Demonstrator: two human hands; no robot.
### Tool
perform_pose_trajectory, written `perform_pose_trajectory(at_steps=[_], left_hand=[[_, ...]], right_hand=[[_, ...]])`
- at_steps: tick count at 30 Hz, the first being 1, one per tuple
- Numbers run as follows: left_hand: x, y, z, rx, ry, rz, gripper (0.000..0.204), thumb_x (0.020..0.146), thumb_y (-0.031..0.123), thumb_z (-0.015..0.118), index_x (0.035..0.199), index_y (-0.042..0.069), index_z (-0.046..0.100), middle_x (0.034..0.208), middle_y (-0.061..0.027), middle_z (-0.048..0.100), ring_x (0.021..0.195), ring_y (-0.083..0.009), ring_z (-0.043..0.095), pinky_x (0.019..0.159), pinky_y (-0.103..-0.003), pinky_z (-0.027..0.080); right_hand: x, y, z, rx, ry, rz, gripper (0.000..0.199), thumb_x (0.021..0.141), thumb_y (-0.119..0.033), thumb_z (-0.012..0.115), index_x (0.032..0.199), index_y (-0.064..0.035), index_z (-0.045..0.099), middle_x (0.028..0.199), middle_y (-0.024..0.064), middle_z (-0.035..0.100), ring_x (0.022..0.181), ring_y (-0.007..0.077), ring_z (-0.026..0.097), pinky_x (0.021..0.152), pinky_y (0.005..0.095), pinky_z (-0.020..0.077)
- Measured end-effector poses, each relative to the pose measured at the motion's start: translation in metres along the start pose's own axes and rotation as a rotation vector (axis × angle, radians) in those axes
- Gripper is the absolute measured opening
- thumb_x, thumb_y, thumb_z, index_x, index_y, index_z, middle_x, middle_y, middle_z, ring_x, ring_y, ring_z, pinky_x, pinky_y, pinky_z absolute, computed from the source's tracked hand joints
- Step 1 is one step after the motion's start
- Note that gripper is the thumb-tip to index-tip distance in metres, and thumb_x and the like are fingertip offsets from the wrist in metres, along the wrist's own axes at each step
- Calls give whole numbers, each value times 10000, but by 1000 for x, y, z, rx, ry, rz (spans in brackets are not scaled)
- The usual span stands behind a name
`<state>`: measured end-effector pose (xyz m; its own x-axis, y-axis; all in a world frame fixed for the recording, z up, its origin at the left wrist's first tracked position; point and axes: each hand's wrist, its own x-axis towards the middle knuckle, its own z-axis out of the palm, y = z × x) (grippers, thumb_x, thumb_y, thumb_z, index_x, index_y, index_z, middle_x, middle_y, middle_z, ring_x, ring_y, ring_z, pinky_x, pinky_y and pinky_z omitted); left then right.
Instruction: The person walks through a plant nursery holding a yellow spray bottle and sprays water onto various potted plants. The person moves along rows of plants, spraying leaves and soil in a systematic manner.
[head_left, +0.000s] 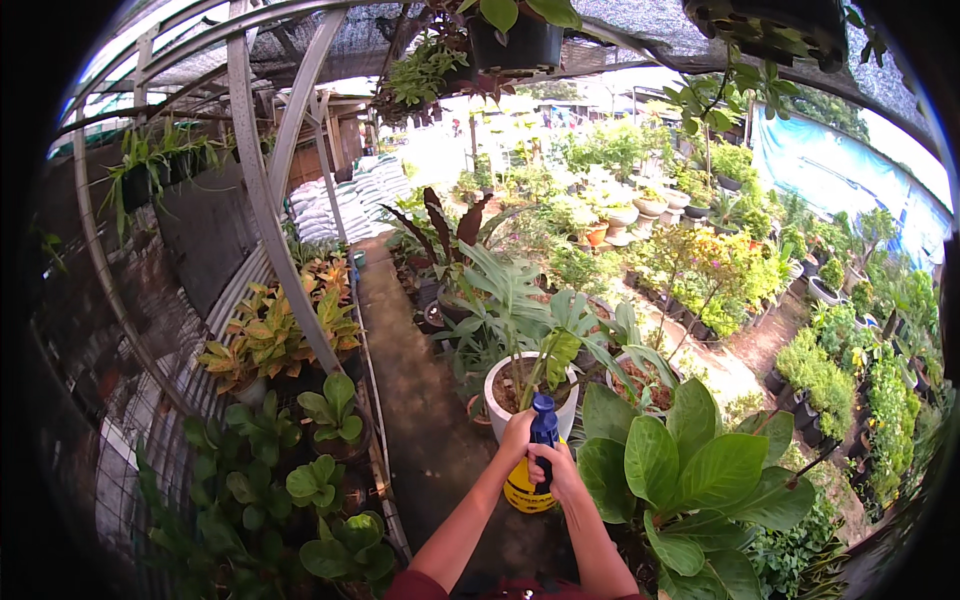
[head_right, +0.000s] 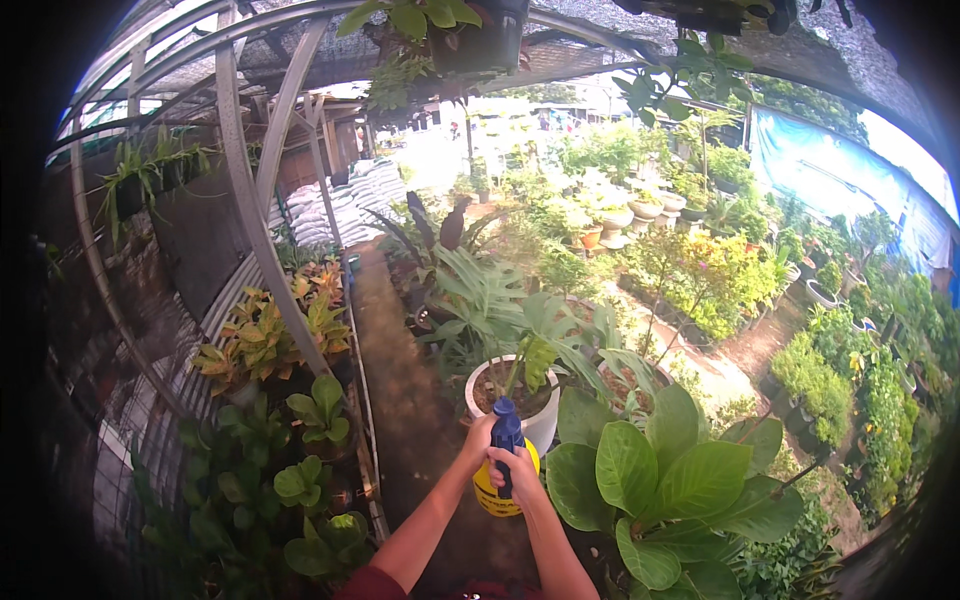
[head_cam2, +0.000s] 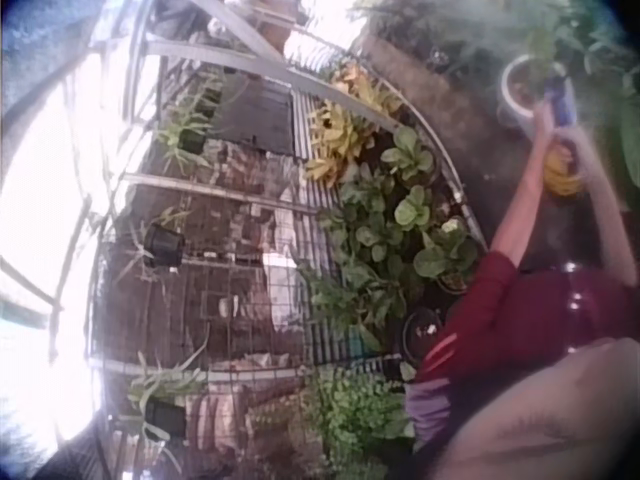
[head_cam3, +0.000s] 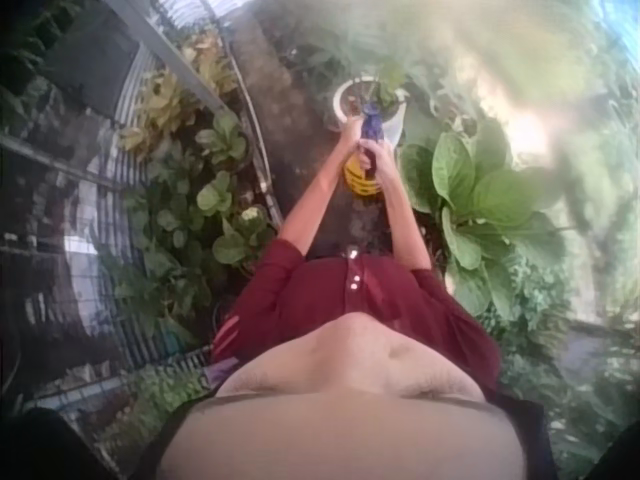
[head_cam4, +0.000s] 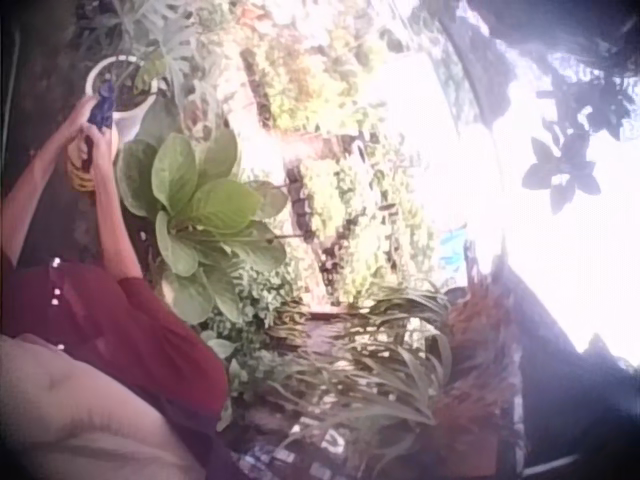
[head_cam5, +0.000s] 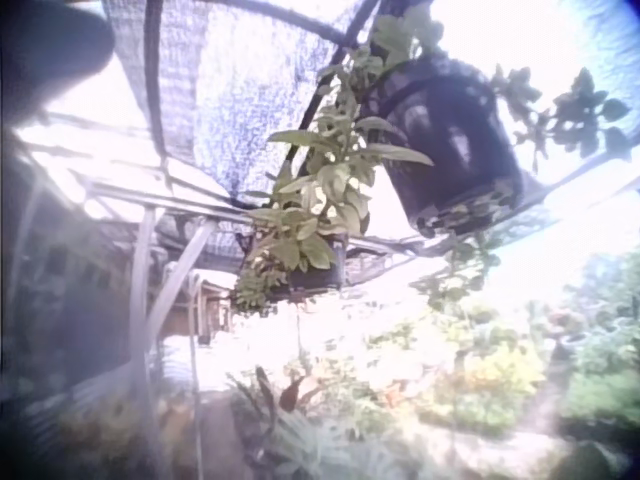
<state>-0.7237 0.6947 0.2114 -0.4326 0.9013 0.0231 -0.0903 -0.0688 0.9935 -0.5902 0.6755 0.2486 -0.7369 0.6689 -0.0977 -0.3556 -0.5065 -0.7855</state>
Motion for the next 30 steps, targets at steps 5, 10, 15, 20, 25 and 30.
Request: perform_pose_trajectory(at_steps=[5, 10, 15, 20, 25, 30], left_hand=[[-3, 8, 11, 225, 328, 446, 435, 948, 339, 389, 1141, -29, 516, 978, -141, 638, 937, -205, 577, 894, -298, 397], [-25, 104, 15, 204, -85, 431, 314, 924, 257, 501, 835, -16, 627, 734, -67, 641, 660, -90, 569, 621, -226, 422], [-14, 149, 7, -144, 13, 500, 361, 918, 226, 538, 647, -5, 595, 487, 48, 407, 453, -18, 321, 431, -212, 229], [-35, 226, -16, -209, -37, 610, 405, 935, 255, 522, 633, -7, 587, 481, 62, 361, 445, -12, 285, 422, -213, 195], [-26, 232, -31, -159, -163, 661, 427, 944, 291, 502, 680, -24, 618, 466, 43, 409, 409, -28, 341, 399, -200, 231], [-24, 189, -67, -68, -153, 483, 415, 939, 295, 511, 705, -26, 626, 477, 36, 422, 422, -26, 359, 404, -199, 244]], right_hand=[[3, 24, -3, -50, 92, -46, 188, 822, -142, 570, 693, -53, 467, 491, 11, 422, 366, 97, 386, 372, 237, 291], [4, 19, 20, -167, 18, -171, 190, 820, -104, 578, 689, -64, 445, 519, -7, 422, 384, 74, 376, 368, 217, 258], [21, 3, 57, -202, -31, -314, 189, 831, -114, 576, 690, -59, 464, 524, -19, 427, 403, 57, 369, 379, 209, 253], [58, 30, 75, -218, 50, -391, 183, 815, -115, 596, 680, -55, 487, 501, -21, 434, 388, 67, 386, 372, 217, 276], [70, 83, 83, -157, 260, -374, 216, 800, -140, 617, 645, -56, 492, 494, 3, 462, 379, 90, 418, 372, 231, 315], [58, 133, 78, -210, 406, -270, 220, 793, -70, 607, 612, -51, 483, 496, 12, 455, 387, 91, 411, 390, 241, 320]])
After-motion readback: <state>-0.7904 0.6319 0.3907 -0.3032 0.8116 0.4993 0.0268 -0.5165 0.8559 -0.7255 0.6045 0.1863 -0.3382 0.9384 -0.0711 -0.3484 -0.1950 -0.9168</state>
